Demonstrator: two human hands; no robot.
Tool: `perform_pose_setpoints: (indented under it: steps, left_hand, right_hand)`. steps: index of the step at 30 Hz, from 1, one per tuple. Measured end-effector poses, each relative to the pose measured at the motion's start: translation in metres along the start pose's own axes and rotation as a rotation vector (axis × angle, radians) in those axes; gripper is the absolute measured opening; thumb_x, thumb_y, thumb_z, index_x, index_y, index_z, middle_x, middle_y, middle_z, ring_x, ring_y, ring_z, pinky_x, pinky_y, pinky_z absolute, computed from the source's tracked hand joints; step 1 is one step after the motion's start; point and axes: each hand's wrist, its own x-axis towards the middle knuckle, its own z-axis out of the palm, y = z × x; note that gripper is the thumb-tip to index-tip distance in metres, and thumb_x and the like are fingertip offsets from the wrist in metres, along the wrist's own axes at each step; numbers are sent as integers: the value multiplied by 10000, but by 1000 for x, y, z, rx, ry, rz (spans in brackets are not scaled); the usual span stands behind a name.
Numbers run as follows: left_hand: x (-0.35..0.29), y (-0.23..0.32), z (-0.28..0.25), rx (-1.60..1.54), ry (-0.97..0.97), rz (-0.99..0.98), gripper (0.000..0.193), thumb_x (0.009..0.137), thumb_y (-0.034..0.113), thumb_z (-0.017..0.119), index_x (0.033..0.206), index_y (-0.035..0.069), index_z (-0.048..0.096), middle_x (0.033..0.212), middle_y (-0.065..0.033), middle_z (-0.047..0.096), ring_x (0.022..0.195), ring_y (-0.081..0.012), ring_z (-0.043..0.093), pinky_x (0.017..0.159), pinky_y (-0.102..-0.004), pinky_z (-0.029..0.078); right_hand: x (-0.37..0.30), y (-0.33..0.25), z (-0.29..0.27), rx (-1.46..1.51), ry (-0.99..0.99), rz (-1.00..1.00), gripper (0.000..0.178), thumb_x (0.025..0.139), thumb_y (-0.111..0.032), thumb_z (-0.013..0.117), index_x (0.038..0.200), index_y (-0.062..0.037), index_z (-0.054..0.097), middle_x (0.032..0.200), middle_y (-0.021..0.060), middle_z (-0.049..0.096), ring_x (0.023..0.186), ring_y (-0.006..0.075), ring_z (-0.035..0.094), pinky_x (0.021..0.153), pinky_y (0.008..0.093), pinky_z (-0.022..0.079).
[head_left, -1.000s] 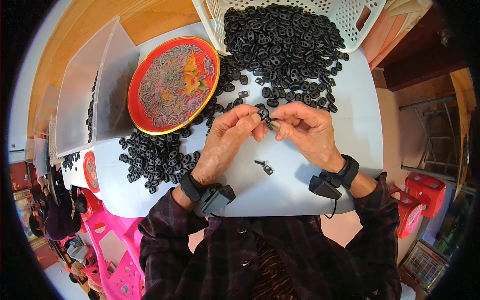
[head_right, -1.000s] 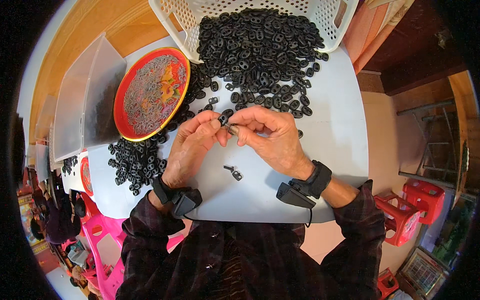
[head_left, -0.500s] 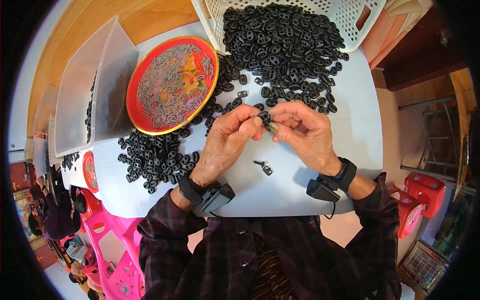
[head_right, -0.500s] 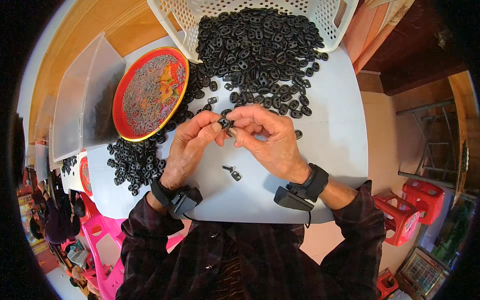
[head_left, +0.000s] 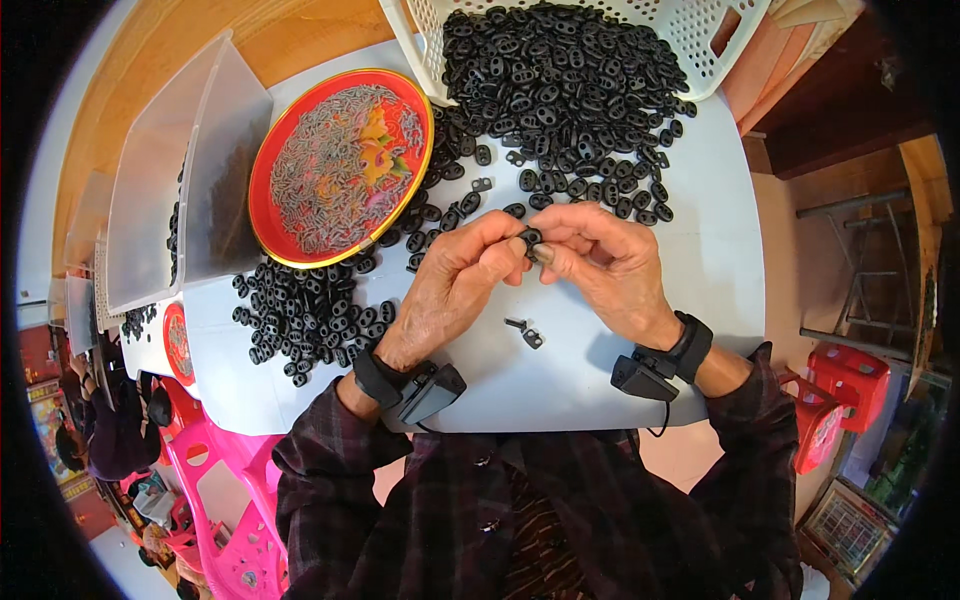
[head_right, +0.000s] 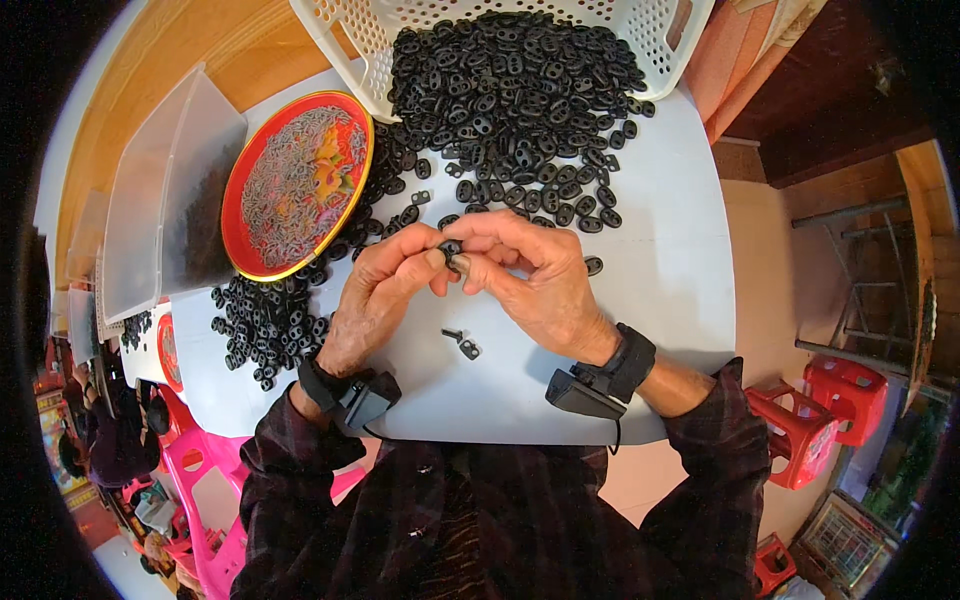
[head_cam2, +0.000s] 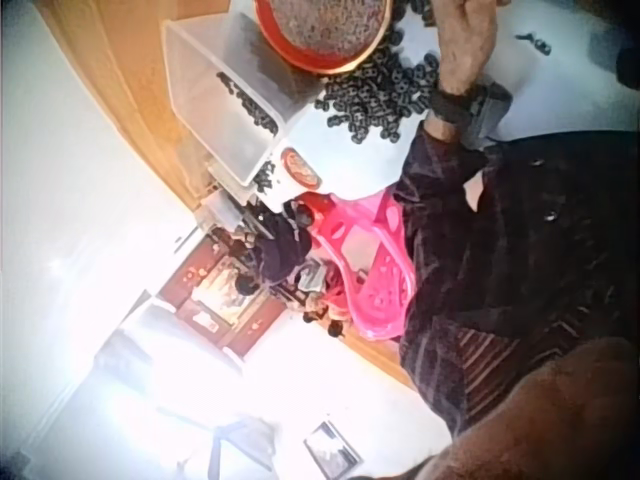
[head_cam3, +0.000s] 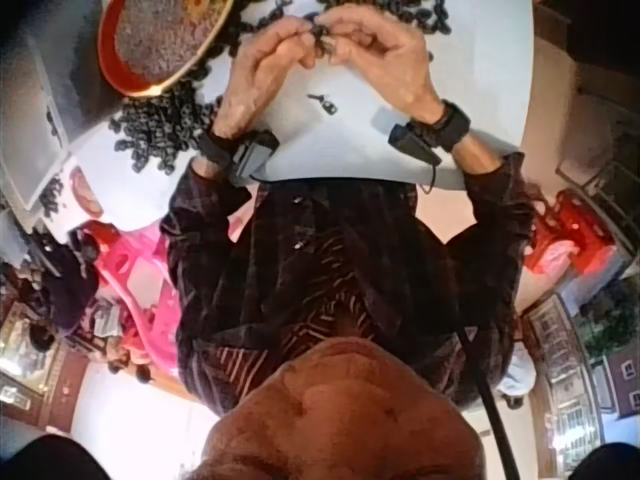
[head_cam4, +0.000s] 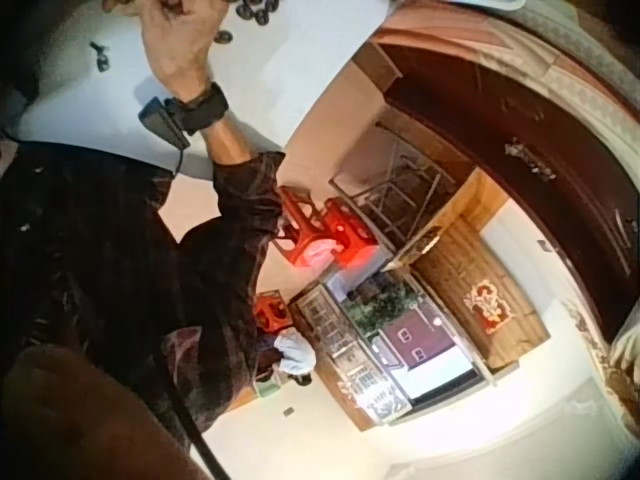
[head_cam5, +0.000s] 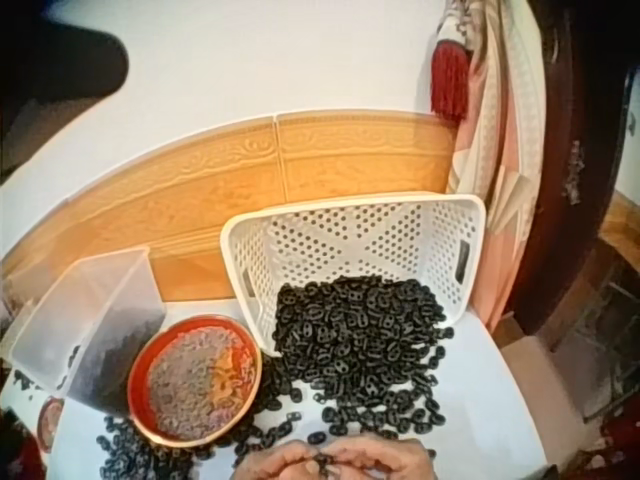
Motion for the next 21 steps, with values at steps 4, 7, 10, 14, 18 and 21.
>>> perform_pose_setpoints:
  steps: [4,7,10,14,18,21]
  left_hand:
    - [-2,1,-1,-41,15,-36,178,918,141,454,860,5,551,711,6,519,672,-69,485,636,-229,406]
    - [1,4,-2,-59,-39,-20,186,919,146,455,841,10,555,701,6,518,653,-69,482,638,-224,402]
    - [-1,5,-2,-55,-58,-54,193,920,151,455,832,12,554,691,7,517,648,-66,481,631,-225,396]
    - [-2,6,0,-2,5,-24,184,918,149,458,833,15,550,679,10,513,646,-63,469,613,-224,386]
    - [-1,5,0,74,17,36,176,913,150,458,831,20,545,657,17,504,637,-61,450,601,-222,376]
    - [-1,0,-2,89,-7,15,176,911,154,458,825,27,545,650,24,500,633,-58,443,592,-223,371]
  right_hand:
    - [2,0,-5,-131,-104,-59,340,781,25,674,1110,-10,596,802,8,597,694,71,565,628,215,478]
    - [1,-5,-7,-243,-130,-120,386,743,31,699,1115,-10,602,787,-7,557,682,65,530,630,214,461]
    - [0,-3,-7,-315,-139,-161,396,725,31,712,1105,-10,608,800,-5,548,698,61,518,645,212,458]
    - [-1,-1,-5,-191,-85,-95,360,754,49,683,1101,-5,605,804,-8,547,722,64,515,672,211,453]
    - [-2,0,-4,-66,-72,-59,328,783,64,650,1101,-3,602,821,-11,543,742,67,507,683,211,447]
    - [-2,1,-2,-60,-66,-48,340,765,69,657,1094,3,604,828,-7,547,743,68,507,683,210,447]
